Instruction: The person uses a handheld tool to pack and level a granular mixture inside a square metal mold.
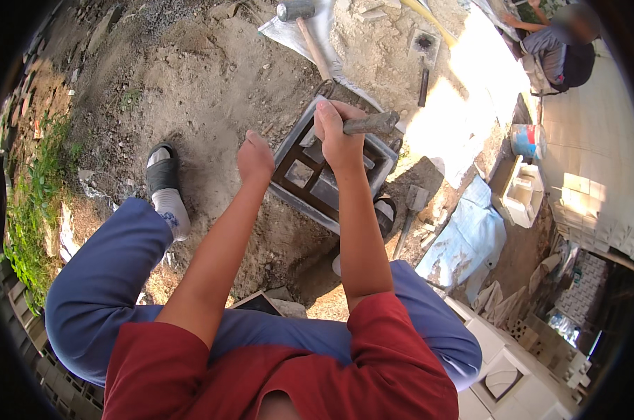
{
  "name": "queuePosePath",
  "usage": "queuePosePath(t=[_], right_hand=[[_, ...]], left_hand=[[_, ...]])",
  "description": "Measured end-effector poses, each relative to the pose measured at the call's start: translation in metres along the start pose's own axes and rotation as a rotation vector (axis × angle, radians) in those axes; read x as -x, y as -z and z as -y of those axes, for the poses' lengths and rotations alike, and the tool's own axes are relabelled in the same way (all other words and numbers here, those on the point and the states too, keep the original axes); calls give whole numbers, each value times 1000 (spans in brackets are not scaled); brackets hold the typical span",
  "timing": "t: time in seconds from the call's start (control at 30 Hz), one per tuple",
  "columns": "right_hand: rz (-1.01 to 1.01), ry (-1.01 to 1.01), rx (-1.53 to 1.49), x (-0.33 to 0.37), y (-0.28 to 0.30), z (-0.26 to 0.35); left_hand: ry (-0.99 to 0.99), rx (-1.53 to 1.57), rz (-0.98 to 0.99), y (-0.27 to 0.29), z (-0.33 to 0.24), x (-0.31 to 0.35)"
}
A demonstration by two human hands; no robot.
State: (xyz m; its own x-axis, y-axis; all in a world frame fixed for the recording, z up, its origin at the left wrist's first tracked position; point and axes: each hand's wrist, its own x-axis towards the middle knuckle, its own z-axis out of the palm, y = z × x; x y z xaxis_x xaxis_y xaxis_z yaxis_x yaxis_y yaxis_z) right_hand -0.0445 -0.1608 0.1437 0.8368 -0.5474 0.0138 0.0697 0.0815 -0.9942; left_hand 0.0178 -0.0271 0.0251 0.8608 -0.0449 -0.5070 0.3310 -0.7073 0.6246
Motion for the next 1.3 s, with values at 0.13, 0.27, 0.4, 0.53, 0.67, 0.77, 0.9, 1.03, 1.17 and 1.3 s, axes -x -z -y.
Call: queuePosePath(t=[0.13,0.27,0.4,0.53,0.67,0.77,0.9,1.03,1.17,1.3], right_hand=[[7,-35,132,1,3,-17],[11,9,-8,4,1,4],[36,20,190,-2,10,-33],[-24,-21,-96,-2,-7,13],[-4,8,98,-3,7,-39],[-6,-68,153,-10,-9,-20],[-97,-58,123,-7,-7,-35],[-16,-118,123,-20,-14,-15],[-88,-68,142,-13,3,-34],[4,-37,206,-28,-3,-20]], left_hand=[[11,-23,18,-5,0,8],[-39,-27,-42,2,6,-1],[-31,-25,16,-16,2,3],[-66,-25,-66,-12,16,-4],[-35,-25,34,-18,1,1],[-12,-51,86,-4,9,4],[-20,-23,48,-7,0,6],[-73,-17,30,-5,7,0],[-54,-3,51,-12,4,6],[-22,-54,96,-5,1,2]])
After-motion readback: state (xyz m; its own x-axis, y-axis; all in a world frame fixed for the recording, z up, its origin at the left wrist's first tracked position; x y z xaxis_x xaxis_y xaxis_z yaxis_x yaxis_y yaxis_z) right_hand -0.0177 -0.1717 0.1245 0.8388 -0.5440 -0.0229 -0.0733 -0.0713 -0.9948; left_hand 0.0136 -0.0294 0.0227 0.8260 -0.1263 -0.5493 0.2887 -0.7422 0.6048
